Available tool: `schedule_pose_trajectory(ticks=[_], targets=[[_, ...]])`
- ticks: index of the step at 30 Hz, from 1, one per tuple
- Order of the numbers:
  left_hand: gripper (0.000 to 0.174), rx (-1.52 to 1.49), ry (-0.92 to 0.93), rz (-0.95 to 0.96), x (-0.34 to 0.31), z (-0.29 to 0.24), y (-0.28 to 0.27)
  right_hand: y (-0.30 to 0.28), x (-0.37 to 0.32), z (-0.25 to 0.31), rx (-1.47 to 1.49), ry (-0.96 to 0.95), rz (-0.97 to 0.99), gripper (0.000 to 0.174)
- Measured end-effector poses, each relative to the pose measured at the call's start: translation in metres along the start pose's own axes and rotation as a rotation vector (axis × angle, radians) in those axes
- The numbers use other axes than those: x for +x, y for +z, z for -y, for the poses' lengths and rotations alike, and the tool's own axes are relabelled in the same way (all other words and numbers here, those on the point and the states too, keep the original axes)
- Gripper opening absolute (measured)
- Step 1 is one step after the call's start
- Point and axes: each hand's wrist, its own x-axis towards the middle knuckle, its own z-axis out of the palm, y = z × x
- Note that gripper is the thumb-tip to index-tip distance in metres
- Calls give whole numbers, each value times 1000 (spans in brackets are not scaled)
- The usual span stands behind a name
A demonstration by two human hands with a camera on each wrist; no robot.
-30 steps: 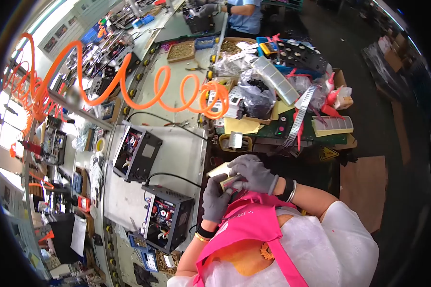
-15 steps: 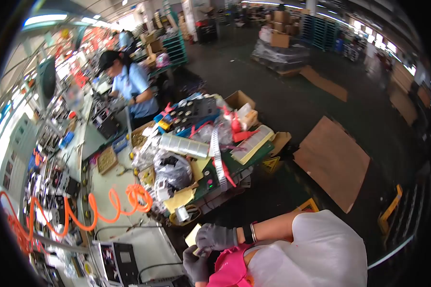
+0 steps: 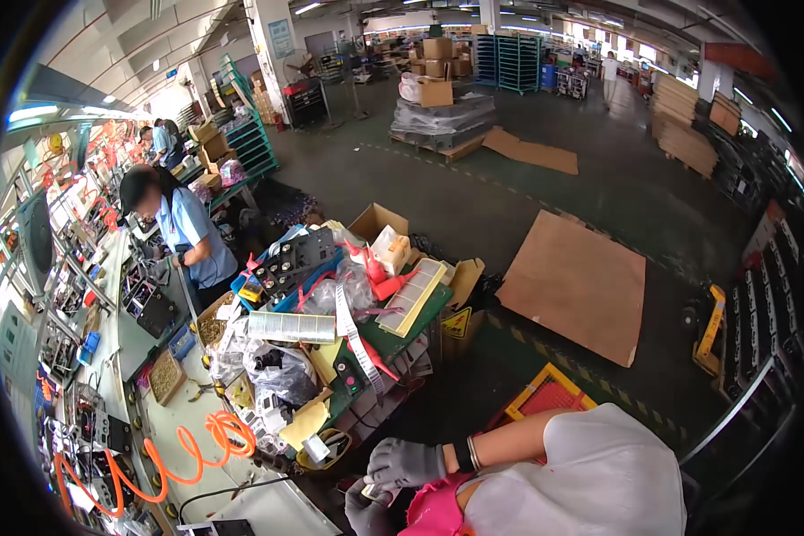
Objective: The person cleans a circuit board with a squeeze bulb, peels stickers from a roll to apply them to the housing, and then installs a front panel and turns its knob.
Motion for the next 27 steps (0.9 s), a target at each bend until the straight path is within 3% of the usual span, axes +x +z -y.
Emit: schedule_pose_trajectory(ticks=[5,9,11,12,14,18,27], targets=[[38,-71,-47,30,2,7,-7,1,-1,0,27,14,45,29],[36,-69,-50,63,-3,-7,-7,11,3,0,106,179,56,27],[37,280,90,-24,-3,-8,-7,8,11,6,149,312,122,26],[38,454,158,-67,-4,-8,-7,9,13,4,145,292,151,25],[37,435,181,-84,-6,-14,-1,13,18,-3,135,248,208,24],[37,469,215,-113,-4,-14,-5,14,26,-2,23,54,146,16],[39,383,147,-79,3,-14,-15,12,29,-10,73,-50,162,12]])
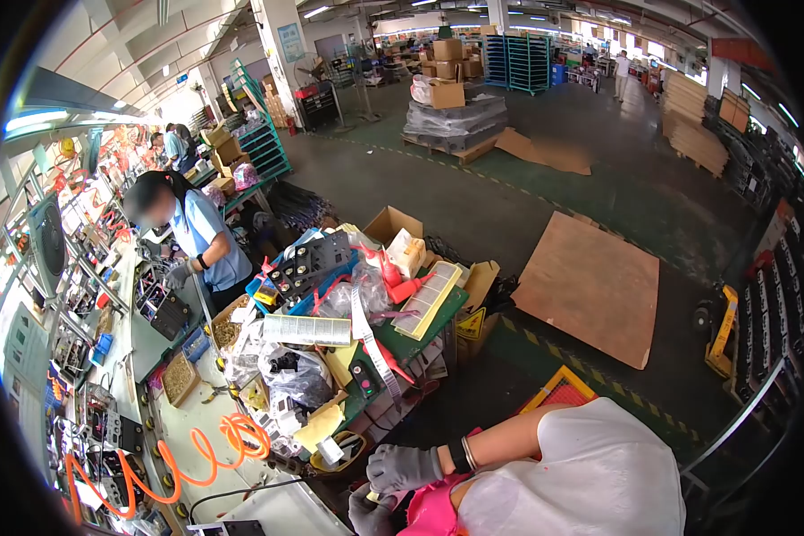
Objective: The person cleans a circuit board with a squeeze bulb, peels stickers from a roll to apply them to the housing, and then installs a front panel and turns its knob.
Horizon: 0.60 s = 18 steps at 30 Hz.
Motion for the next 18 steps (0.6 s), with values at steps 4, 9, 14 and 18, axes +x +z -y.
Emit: schedule_pose_trajectory(ticks=[4,9,14,18], targets=[[43,-259,-135,59,-2,-4,5,0,1,-5,-9,12,28,13],[53,-209,-117,336,1,-10,-1,-26,17,-1,345,175,5,15],[56,-21,-229,46,-32,22,-12,-27,35,-40,288,404,-482,18],[54,-41,-308,-168,-60,24,-18,10,28,-93,538,494,-154,20]])
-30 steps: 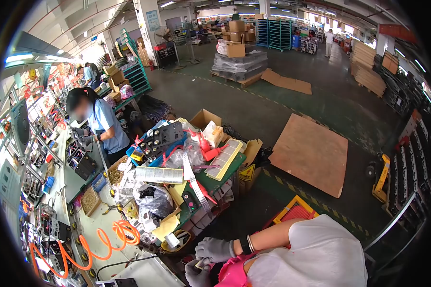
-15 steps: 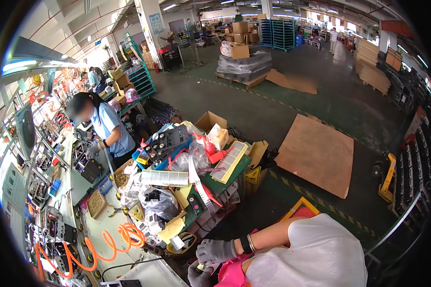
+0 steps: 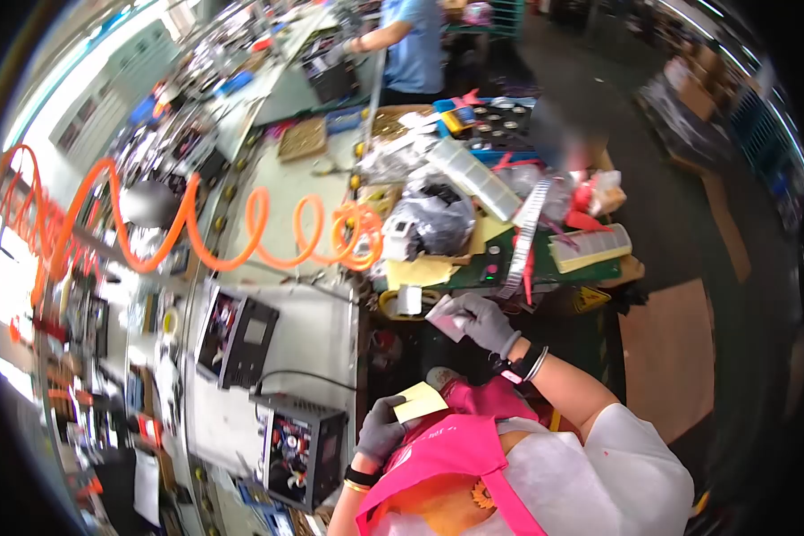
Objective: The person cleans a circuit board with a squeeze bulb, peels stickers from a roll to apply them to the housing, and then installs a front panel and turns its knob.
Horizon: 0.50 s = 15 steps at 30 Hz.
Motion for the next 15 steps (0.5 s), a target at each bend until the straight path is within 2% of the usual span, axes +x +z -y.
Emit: schedule_pose_trajectory(ticks=[1,5,8,9,11,12,14,15], targets=[[55,-99,17,-29,-7,4,-2,6,3,-20,-21,88,28,22],[58,-376,50,-158,-32,2,-1,42,23,-90,171,352,-131,30],[63,-444,56,-265,-51,-10,-2,63,48,-137,130,317,-249,38],[64,-491,76,-283,-56,-14,-2,63,56,-155,56,351,-168,44],[67,-580,117,-310,-66,-17,-3,63,65,-144,-234,520,-62,45],[74,-496,148,-418,-68,-17,-2,63,64,-147,-429,449,-74,51],[80,-557,193,-486,-77,-14,-4,61,64,-136,-529,436,-29,53],[82,-598,224,-510,-81,-7,-7,56,67,-126,-592,462,41,60]])
